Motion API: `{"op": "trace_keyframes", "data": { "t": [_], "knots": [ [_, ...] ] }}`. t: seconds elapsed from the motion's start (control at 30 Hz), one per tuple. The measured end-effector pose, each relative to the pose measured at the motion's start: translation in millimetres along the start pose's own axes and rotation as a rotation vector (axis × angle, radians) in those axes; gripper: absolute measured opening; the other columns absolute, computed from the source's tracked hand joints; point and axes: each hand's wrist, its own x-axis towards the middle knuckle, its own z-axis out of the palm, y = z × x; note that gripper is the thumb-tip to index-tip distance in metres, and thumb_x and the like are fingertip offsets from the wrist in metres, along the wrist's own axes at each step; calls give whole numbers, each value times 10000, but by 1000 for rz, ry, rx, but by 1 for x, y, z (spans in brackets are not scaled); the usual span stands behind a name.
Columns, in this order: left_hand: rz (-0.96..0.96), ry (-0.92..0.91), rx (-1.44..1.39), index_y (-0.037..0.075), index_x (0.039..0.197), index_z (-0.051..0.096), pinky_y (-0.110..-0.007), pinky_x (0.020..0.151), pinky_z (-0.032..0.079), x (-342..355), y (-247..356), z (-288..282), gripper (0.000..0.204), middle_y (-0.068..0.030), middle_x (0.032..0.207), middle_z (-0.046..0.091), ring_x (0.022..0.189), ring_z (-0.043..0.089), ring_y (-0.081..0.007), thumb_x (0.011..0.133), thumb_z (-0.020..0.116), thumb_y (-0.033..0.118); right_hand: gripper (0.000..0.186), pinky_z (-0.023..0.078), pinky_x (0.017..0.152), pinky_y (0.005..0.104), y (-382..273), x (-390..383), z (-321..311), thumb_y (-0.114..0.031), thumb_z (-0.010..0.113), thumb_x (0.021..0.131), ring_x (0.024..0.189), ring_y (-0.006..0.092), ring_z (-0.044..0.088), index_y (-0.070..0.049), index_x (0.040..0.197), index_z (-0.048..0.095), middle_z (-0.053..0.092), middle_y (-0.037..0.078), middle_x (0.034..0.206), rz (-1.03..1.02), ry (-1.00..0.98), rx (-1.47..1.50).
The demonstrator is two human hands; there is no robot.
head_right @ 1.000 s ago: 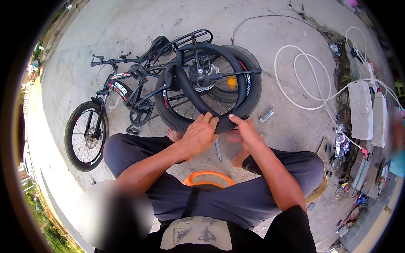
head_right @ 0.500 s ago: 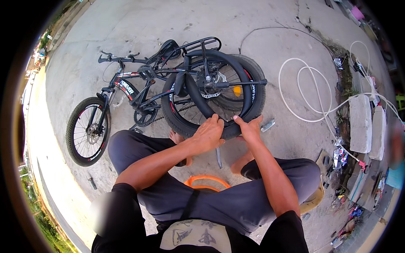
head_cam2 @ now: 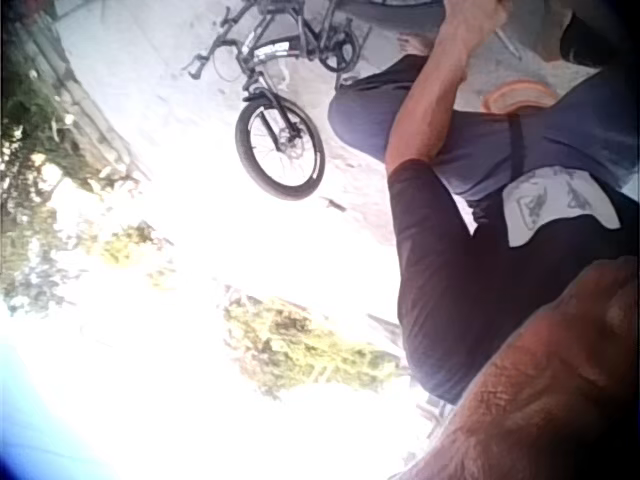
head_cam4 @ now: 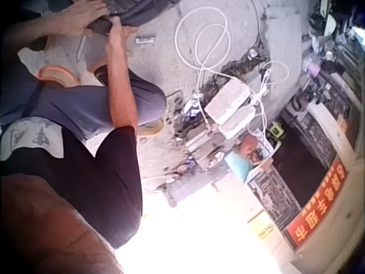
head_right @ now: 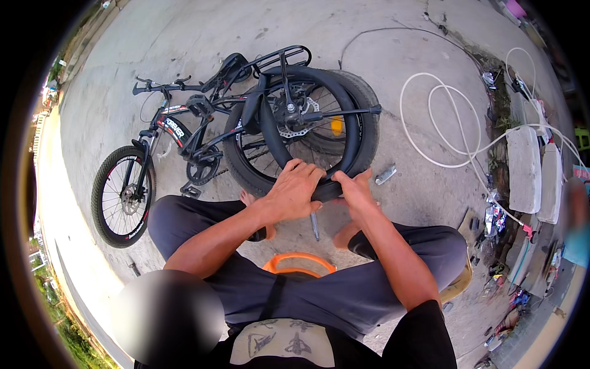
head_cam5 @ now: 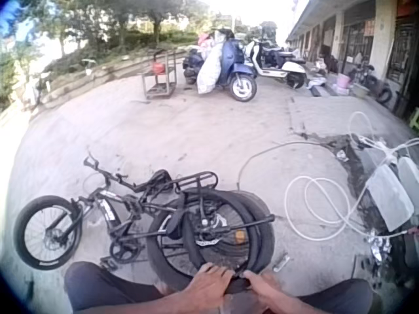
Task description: The person uses a tire lever to pry the tire off a bicycle wheel, removes the inner tube, and then uses a hand pump to inflate the inner tube while holding it.
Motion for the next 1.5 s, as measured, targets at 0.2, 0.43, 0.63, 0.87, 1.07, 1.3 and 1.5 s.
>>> {"op": "trace_keyframes", "data": {
  "t": [0.2, 0.43, 0.63, 0.87, 1.07, 1.3, 1.5],
  "knots": [
    [-138, -208, -102, -14, 1060, 686, -408, 1003, 342, 3, 8, 8, 486, -151, 998, 619, 1063, 575, -311, 694, 800, 285, 931, 589, 700, 427, 16, 4, -1, -156, 703, 823, 889, 218, 656, -90, 1437, 6, 585, 120, 1085, -18, -27, 33],
    [-245, -345, -377, 24, 1040, 712, -439, 978, 354, 18, -11, 17, 429, -163, 1054, 647, 1064, 597, -336, 714, 757, 300, 1069, 593, 687, 419, 25, 11, -1, -160, 707, 816, 862, 201, 652, -97, 1482, -127, 586, 119, 1083, -35, -41, 70],
    [-224, -471, -315, 32, 985, 699, -443, 967, 358, 26, -11, -7, 306, -137, 1040, 660, 1062, 611, -319, 824, 652, 288, 1122, 585, 669, 404, 15, 4, -1, -163, 701, 817, 860, 210, 657, -41, 1485, -192, 589, 144, 1108, -56, -83, 50],
    [-216, -429, 69, 77, 990, 702, -414, 925, 344, 10, -33, -31, 216, -90, 992, 659, 1042, 612, -257, 927, 575, 240, 1214, 570, 687, 420, 12, 0, 2, -179, 711, 816, 886, 231, 655, -69, 1484, -297, 575, 172, 1144, -23, -59, 32],
    [-113, -97, 264, 75, 890, 679, -405, 928, 355, 12, -35, -27, 192, -64, 950, 650, 1014, 592, -245, 943, 573, 226, 1214, 564, 731, 441, 7, -6, 0, -181, 715, 816, 980, 249, 638, -77, 1493, -287, 523, 193, 1243, -15, -38, 36],
    [-88, 161, 355, 71, 884, 658, -396, 882, 401, 17, -40, -47, 177, -55, 914, 631, 975, 583, -245, 942, 590, 223, 1236, 570, 723, 408, 8, -11, 0, -211, 734, 815, 958, 239, 658, -63, 1493, -288, 535, 195, 1256, -42, -60, 16],
    [-85, 247, 362, 61, 889, 654, -387, 826, 408, 17, -44, -57, 178, -63, 893, 617, 942, 574, -259, 945, 591, 219, 1226, 573, 692, 389, 1, -8, 9, -210, 736, 817, 886, 243, 674, -7, 1481, -274, 586, 206, 1171, -36, -59, 3]
  ]
}}
